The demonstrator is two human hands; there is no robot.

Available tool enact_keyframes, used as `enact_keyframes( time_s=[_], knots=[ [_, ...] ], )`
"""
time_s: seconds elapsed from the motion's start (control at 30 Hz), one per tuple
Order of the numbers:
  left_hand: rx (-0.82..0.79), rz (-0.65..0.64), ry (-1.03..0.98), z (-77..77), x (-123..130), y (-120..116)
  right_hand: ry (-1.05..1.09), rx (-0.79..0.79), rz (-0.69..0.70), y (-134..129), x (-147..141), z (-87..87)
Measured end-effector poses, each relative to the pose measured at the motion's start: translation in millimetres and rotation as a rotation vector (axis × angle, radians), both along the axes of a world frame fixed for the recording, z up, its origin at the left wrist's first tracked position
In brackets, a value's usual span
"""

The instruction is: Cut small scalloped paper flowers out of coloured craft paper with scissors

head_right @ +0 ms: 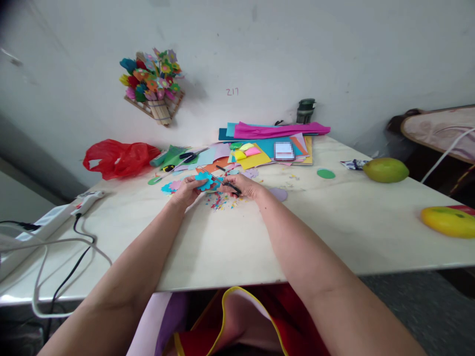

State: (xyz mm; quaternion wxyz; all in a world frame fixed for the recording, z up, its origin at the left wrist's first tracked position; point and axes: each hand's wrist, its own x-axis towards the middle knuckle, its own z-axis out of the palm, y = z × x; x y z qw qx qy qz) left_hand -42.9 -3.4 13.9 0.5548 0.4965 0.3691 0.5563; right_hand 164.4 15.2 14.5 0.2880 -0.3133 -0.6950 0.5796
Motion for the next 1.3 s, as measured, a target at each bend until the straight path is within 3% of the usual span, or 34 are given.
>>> enact_keyframes(
  time_s=[0.47, 0.87, 1.3],
  knots=[
    [0.009, -0.013, -0.023, -1.1, -2.8, 0.4, 0.003, -0.010, 0.004, 2.6, 0.5, -3.3],
    [0.010, 0.045, 0.012, 1.1, -3.5, 0.8, 0.018, 0.004, 0.027, -5.8, 5.0, 4.6],
    [-0.008, -0.020, 0.026, 3.2, -1.1, -2.4, 0.011, 0.015, 0.027, -5.2, 4.9, 3.5]
  ],
)
